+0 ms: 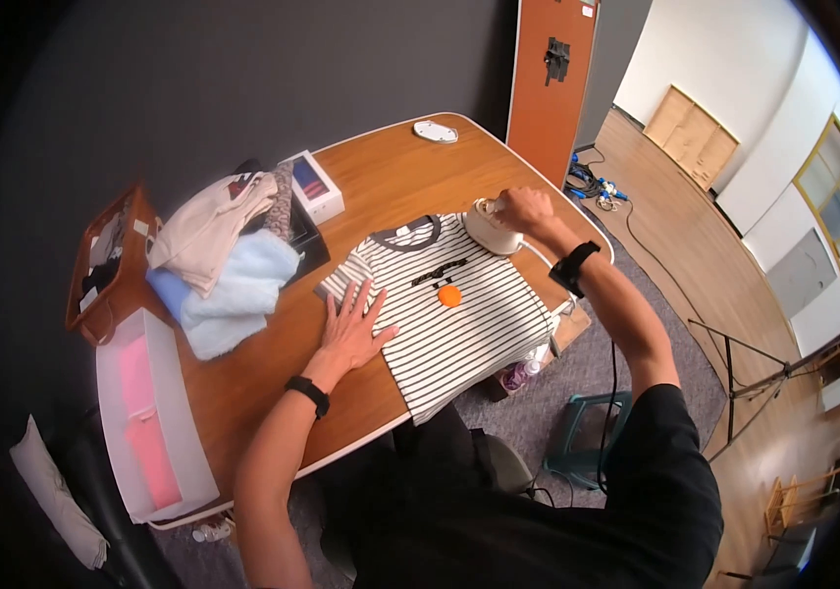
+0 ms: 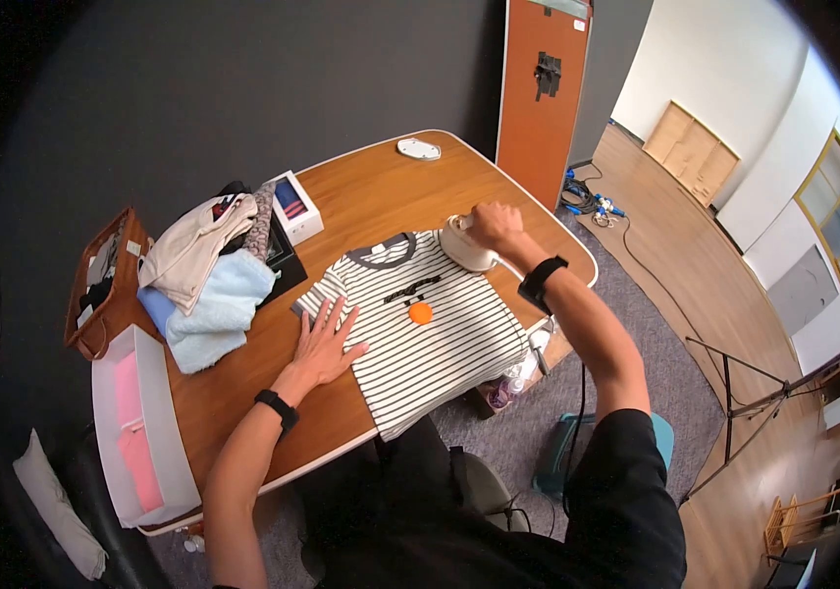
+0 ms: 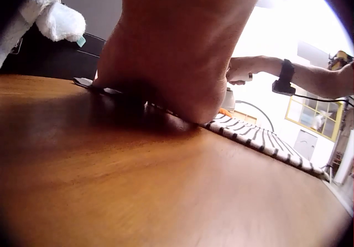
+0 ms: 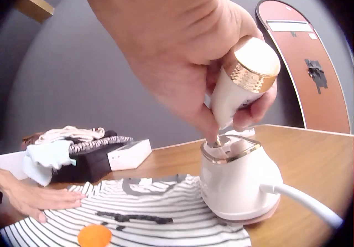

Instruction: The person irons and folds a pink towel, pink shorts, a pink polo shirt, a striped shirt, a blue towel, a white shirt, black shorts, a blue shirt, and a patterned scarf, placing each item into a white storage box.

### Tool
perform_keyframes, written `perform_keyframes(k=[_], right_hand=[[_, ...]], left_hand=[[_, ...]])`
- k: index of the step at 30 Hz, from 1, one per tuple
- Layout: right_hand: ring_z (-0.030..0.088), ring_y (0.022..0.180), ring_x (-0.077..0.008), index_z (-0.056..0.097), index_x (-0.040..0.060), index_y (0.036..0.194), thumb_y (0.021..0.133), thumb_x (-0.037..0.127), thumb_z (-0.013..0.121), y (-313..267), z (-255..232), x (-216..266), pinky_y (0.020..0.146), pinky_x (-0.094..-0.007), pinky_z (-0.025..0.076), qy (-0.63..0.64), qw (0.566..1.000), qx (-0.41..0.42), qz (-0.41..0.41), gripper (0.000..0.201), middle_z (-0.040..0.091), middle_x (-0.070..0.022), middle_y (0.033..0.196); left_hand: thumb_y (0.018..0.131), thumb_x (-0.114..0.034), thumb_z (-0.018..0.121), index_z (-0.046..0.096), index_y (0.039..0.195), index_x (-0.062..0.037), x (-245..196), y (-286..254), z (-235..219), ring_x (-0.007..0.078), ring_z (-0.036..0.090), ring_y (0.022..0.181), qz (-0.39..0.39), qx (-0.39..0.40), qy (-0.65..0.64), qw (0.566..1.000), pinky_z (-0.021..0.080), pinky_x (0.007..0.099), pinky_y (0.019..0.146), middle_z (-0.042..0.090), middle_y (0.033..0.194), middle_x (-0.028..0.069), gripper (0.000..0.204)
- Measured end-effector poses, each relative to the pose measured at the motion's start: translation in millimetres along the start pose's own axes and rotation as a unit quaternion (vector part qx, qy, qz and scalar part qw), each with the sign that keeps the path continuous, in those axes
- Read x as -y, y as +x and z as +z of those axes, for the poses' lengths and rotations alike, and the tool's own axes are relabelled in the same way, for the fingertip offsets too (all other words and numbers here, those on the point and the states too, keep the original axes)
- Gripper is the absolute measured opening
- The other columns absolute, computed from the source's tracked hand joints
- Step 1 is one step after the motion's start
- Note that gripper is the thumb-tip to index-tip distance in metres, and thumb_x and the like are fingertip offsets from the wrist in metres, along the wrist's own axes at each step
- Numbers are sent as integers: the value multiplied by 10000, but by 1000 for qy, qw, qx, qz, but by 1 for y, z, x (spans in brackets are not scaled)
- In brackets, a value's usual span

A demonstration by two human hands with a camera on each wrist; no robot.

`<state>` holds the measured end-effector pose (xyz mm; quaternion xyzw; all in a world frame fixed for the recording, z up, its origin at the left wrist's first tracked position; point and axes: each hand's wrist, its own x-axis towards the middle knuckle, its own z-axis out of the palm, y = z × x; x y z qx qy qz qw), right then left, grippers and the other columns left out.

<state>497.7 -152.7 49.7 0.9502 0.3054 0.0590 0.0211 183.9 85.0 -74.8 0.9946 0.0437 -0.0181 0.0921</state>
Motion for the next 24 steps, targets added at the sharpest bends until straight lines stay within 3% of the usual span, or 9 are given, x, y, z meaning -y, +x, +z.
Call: perform_keyframes(k=[3,6,10,13,18,24], right_hand=[[749,888,-402,749,79,1055,886,269,633,-18,9,-6,759,-493,597,40,998,-52,7,280,760,-216,940],[738,854,-399,721,98,1105,907,330,671,-15,26,-28,750,-506,581,27,997,-52,39,308,749,-213,906],[740,841,-382,742,69,1017,883,267,686,-5,17,-43,727,-484,579,-29,998,-46,39,246,748,-211,887],[761,830,-368,774,35,878,891,198,605,1,-5,-26,683,-452,589,-68,997,-33,11,236,758,-219,894],[761,848,-374,785,28,935,869,206,656,-3,-29,12,704,-454,593,4,998,-57,-10,229,759,-229,918],[753,877,-389,777,46,1005,895,258,653,10,-9,41,731,-469,595,61,997,-29,-23,270,757,-234,937]], left_hand=[[1032,-683,384,227,1668,-168,-3,-1,-4,421,52,1593,-6,14,6,1000,60,686,1236,95,1734,194,833],[1024,-706,368,215,1672,-171,0,-1,2,415,39,1596,-3,18,8,1000,36,675,1241,90,1737,189,854],[1021,-691,385,236,1667,-171,1,0,3,416,91,1589,4,-5,15,1000,69,675,1240,151,1725,191,842],[1021,-697,375,239,1666,-169,2,2,4,418,90,1588,5,-8,16,1000,66,675,1241,148,1726,191,845],[1019,-702,367,250,1663,-162,0,3,2,419,92,1587,7,-13,28,999,75,675,1239,158,1722,199,848],[1019,-694,383,252,1662,-160,4,3,6,418,90,1588,15,-26,16,999,76,677,1239,164,1721,200,846]])
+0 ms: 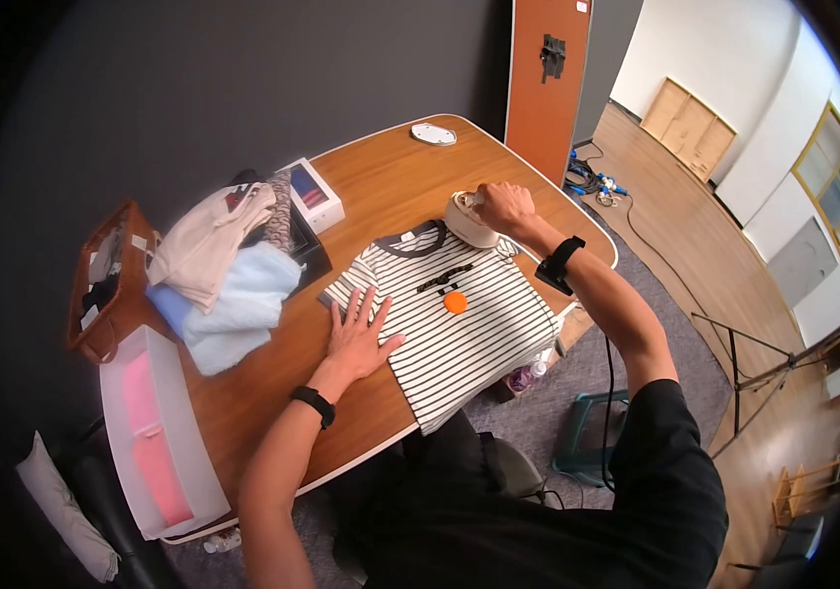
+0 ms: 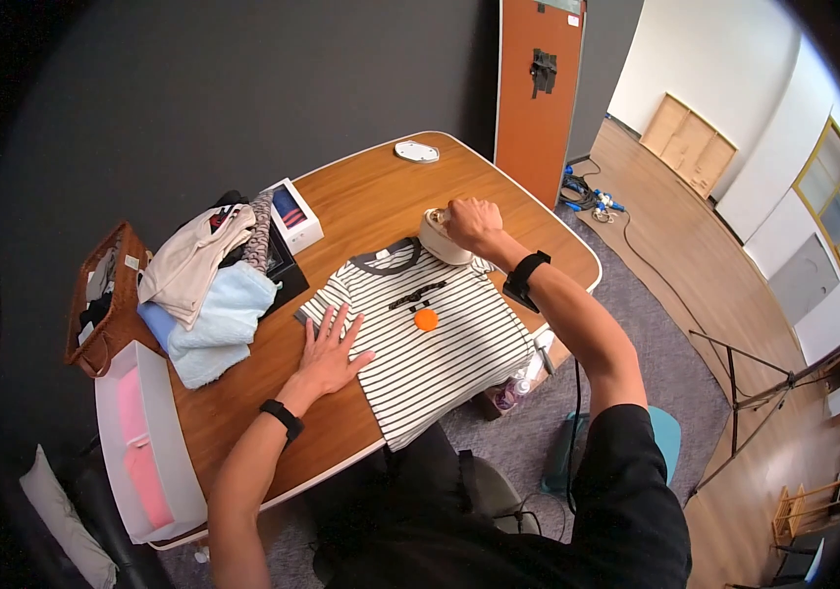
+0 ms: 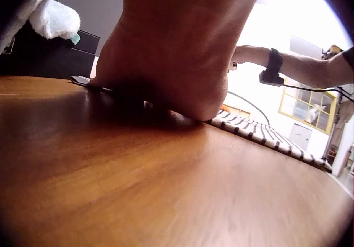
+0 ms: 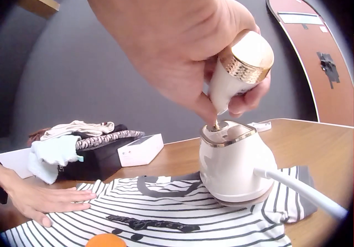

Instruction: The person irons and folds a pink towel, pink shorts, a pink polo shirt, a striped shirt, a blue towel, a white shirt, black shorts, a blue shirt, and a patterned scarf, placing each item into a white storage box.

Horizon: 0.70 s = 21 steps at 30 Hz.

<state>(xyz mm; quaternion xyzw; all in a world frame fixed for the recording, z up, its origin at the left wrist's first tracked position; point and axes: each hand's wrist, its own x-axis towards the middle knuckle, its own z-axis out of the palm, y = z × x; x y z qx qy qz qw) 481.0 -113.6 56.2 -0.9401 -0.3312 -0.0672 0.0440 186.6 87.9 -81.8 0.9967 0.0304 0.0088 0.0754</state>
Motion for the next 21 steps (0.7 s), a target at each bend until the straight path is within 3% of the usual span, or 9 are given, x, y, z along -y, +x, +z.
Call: perform_keyframes(k=[5,12,18,21], right_hand=[[738,881,-392,735,99,1100,915,339,647,10,23,-18,763,-496,578,-1,999,14,37,315,756,-199,935],[740,922,-403,712,55,1056,926,303,644,1,23,-60,791,-488,588,-24,998,-23,51,288,755,-218,971],[743,896,-394,745,82,1065,912,307,641,9,28,-78,775,-485,587,-56,997,-16,48,292,754,-219,944],[750,903,-386,765,77,1067,902,308,639,21,25,-99,768,-481,594,-108,992,-12,67,311,756,-223,955]], left_hand=[[1026,-699,375,217,1671,-168,-1,1,-5,424,38,1593,-6,29,-5,1000,42,688,1234,98,1731,204,851],[1029,-696,374,233,1667,-164,-2,0,-8,418,44,1595,-10,36,-8,999,44,685,1236,100,1731,202,842],[1010,-703,406,261,1662,-243,13,3,-7,401,84,1595,21,18,-21,999,66,673,1247,148,1734,151,811],[951,-795,415,249,1664,-286,14,11,-17,386,65,1601,2,53,1,999,56,659,1256,125,1741,142,892]])
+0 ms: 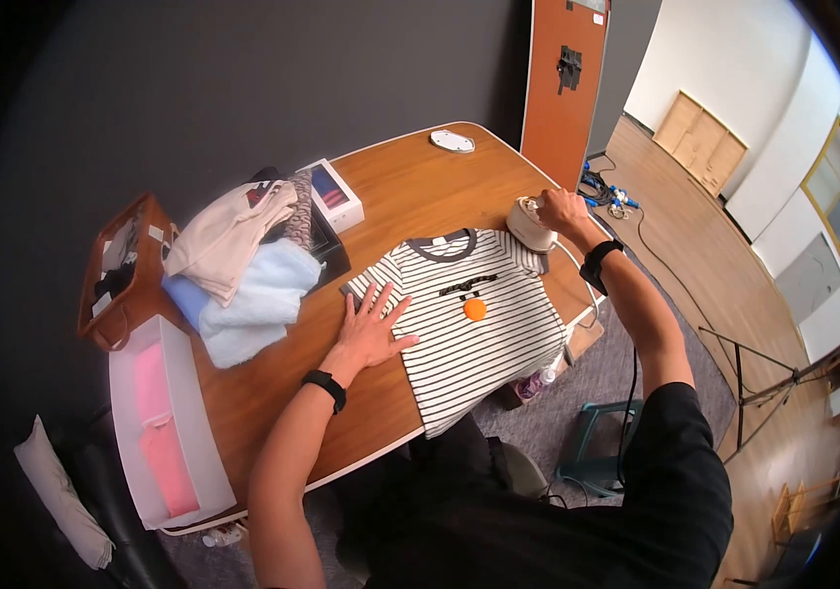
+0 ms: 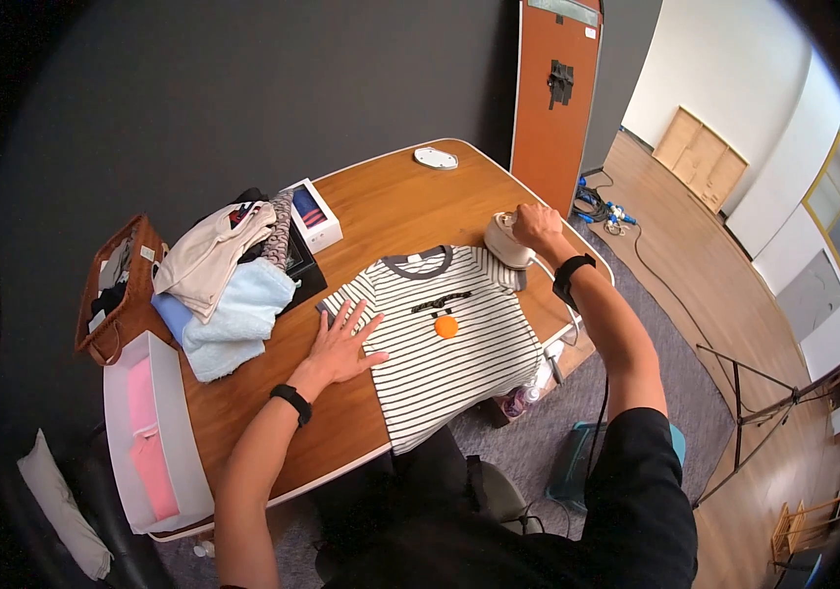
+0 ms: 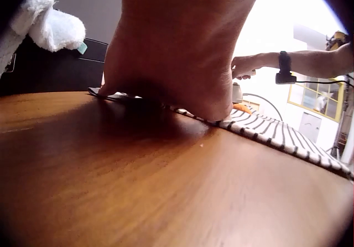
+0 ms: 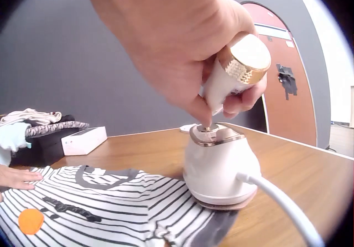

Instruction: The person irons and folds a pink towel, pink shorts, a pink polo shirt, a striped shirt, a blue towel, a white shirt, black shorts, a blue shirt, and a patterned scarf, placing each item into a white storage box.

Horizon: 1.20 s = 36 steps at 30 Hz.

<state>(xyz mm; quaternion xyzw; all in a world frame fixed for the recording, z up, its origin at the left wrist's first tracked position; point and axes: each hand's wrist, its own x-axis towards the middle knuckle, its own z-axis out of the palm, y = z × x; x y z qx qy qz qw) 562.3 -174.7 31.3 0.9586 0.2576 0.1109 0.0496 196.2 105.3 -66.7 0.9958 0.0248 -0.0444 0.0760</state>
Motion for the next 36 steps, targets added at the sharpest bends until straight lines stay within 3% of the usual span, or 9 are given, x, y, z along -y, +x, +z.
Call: perform_keyframes(k=[5,10,13,18,22,25,27,31,36], right_hand=[[754,900,-392,774,42,1026,877,255,668,-6,-13,-25,749,-484,606,5,999,-20,39,282,757,-229,957],[732,820,-415,751,90,994,877,280,667,-52,-34,-6,704,-508,577,60,996,-65,-19,238,742,-215,879],[746,863,-392,742,106,1103,898,304,668,-76,-40,6,738,-490,587,68,996,17,-48,294,755,-212,913],[738,863,-402,729,88,1079,906,307,671,-78,-15,-13,741,-505,582,73,997,-17,-6,286,752,-210,931],[733,848,-410,716,54,1049,877,265,714,-67,-25,-29,723,-507,577,22,1000,-15,-10,271,741,-216,884],[749,856,-393,753,33,916,869,238,706,-72,-54,-7,715,-487,591,9,996,-71,-47,216,744,-241,889],[742,807,-387,744,49,967,869,241,716,-78,-82,12,691,-482,585,29,994,-68,-86,218,742,-212,860],[745,833,-361,743,95,1113,883,280,712,-77,-113,65,713,-479,577,48,989,0,-138,296,748,-188,869],[743,869,-375,741,122,1124,898,314,701,-64,-61,93,752,-491,577,83,983,48,-158,299,756,-193,913]], left_hand=[[893,-866,425,239,1664,-305,9,10,-2,369,29,1607,13,10,-6,1000,29,651,1263,89,1747,137,972],[871,-885,439,268,1656,-304,17,24,-9,353,50,1608,36,17,2,999,37,630,1274,109,1746,120,991],[871,-880,447,282,1652,-302,19,31,-13,358,85,1604,52,12,12,999,60,626,1276,137,1741,119,985],[939,-775,473,301,1649,-262,25,24,-11,370,156,1588,48,-22,28,998,95,621,1273,212,1717,155,892],[1022,-576,480,343,1622,-101,-2,-4,-11,386,210,1568,40,-45,95,994,112,628,1260,291,1679,194,778],[1023,-548,520,375,1600,-74,-44,-39,-21,398,197,1570,56,-16,203,978,105,613,1264,285,1676,208,761],[1012,-538,553,405,1585,-70,-65,-56,-10,389,192,1573,117,-35,83,989,109,610,1263,296,1671,212,754],[999,-648,499,366,1599,-59,-93,-70,13,398,172,1579,200,-23,23,979,128,598,1267,245,1689,213,851],[873,-689,658,177,1660,-76,-114,-81,21,415,12,1601,193,2,-3,981,59,590,1281,65,1721,241,1107]])
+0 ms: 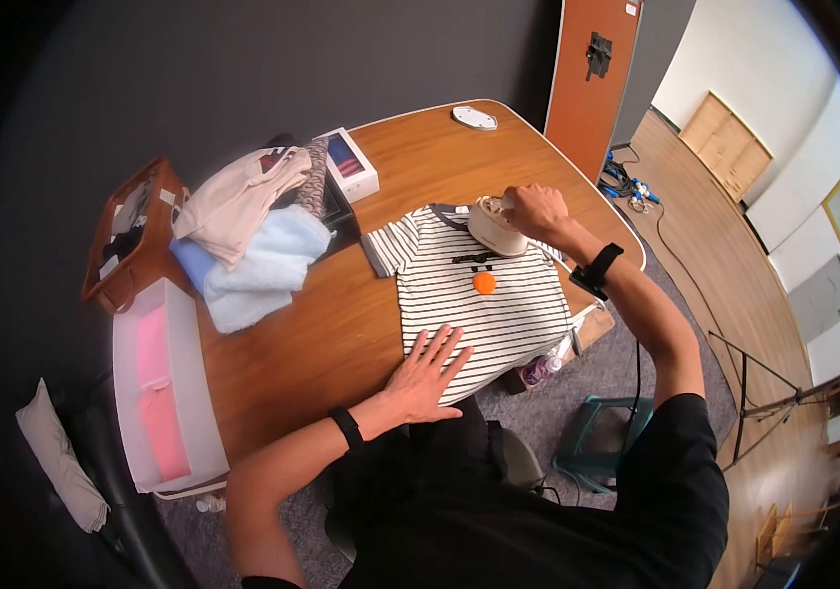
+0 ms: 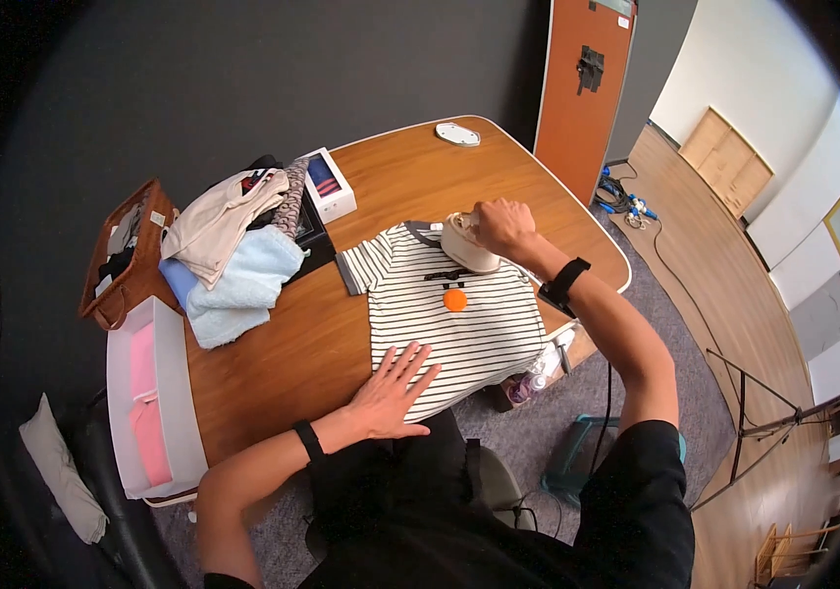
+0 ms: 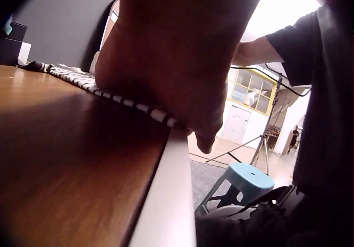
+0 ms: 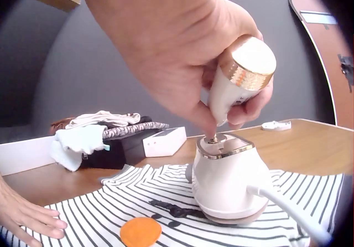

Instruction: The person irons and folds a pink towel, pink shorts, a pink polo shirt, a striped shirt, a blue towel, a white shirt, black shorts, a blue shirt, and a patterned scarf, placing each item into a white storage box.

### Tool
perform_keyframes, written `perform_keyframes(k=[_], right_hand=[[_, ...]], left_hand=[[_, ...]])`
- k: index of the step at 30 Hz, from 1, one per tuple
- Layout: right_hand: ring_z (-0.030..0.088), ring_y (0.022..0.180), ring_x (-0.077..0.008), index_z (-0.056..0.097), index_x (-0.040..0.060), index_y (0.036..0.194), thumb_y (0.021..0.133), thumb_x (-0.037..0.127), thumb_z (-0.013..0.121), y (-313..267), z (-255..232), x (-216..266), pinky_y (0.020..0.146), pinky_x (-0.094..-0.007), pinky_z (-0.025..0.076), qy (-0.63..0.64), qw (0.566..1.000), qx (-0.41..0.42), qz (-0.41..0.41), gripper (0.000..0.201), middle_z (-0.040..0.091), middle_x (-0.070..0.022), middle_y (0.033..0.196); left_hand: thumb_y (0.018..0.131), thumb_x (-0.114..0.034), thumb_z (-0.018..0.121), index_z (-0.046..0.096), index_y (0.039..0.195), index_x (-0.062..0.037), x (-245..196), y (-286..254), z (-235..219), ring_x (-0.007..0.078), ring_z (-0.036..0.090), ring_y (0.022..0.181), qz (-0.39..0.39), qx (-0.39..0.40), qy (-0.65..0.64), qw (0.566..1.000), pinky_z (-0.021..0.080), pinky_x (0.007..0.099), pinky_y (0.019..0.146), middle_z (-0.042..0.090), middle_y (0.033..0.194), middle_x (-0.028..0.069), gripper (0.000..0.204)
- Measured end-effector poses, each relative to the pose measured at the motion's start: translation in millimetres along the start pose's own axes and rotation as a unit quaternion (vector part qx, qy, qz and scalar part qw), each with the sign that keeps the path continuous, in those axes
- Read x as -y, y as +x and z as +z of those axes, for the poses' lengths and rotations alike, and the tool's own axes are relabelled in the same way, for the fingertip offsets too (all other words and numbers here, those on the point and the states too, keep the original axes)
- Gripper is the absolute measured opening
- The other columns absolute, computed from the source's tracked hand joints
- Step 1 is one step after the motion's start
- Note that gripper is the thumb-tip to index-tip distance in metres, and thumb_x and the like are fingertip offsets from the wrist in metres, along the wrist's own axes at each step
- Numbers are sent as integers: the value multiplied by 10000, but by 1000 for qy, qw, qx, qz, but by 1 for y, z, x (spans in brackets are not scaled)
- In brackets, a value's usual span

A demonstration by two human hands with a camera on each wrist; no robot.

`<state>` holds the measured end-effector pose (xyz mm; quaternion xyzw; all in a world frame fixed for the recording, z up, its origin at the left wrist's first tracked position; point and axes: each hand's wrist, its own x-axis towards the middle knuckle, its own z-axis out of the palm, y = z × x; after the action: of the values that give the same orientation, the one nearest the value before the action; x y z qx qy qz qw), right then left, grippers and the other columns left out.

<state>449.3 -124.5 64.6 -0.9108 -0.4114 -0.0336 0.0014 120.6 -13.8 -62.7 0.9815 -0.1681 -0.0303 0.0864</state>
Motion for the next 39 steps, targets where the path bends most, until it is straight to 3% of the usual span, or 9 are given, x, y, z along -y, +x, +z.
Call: perform_keyframes(k=[2,4,7,15,19,23,30,33,39], right_hand=[[741,881,-384,736,120,1129,903,321,694,11,19,-8,764,-498,575,14,999,-22,43,306,757,-196,931],[742,918,-396,731,80,1114,902,296,661,15,25,-18,779,-495,585,16,996,-24,79,311,757,-217,959],[736,932,-394,726,114,1140,911,327,681,23,34,-32,802,-500,574,10,991,-49,122,317,754,-212,968],[733,945,-390,759,125,1124,858,350,683,15,14,-53,849,-481,579,64,983,-71,156,356,758,-204,1018],[741,881,-389,760,107,1087,864,332,702,13,2,-61,795,-480,587,-20,985,-97,140,322,759,-200,937],[738,849,-398,757,95,1065,886,315,702,6,9,-54,756,-485,582,-7,986,-120,116,289,751,-210,889],[737,912,-402,741,86,1090,898,329,705,13,40,-68,795,-508,576,13,986,-78,148,312,752,-221,956],[740,930,-397,741,71,1088,888,331,708,26,41,-88,805,-509,578,-15,980,-73,187,330,754,-221,970],[739,891,-379,730,101,1094,900,329,705,13,-8,-39,769,-490,579,-38,988,-113,97,300,752,-201,932]], left_hand=[[864,-665,691,114,1669,-76,0,0,-5,428,-15,1598,-6,40,17,999,42,586,1286,32,1719,253,1152],[844,-605,738,109,1669,-75,1,-1,-4,430,-17,1597,-7,38,5,999,43,594,1284,27,1720,252,1165],[820,-532,782,106,1669,-75,3,0,-2,433,-21,1597,-2,32,-3,999,44,601,1282,18,1721,251,1177],[793,-487,808,134,1673,-112,14,5,0,407,13,1602,24,36,-12,999,66,586,1286,39,1727,232,1170],[806,-489,795,163,1672,-131,16,1,-7,397,31,1604,33,22,-34,999,68,578,1288,56,1731,214,1130],[804,-531,799,165,1667,-105,1,-7,-6,427,41,1596,16,26,13,999,69,609,1278,64,1728,217,1153],[817,-183,782,188,1658,-77,-15,-16,25,440,83,1590,-23,-53,115,992,135,658,1250,116,1721,214,1035],[783,-127,776,176,1659,-74,-16,-15,16,447,81,1590,-22,-19,69,997,130,669,1245,108,1721,221,1064],[686,-69,841,158,1658,-60,-16,-15,10,462,62,1588,-12,-3,16,1000,121,675,1247,77,1721,231,1188]])
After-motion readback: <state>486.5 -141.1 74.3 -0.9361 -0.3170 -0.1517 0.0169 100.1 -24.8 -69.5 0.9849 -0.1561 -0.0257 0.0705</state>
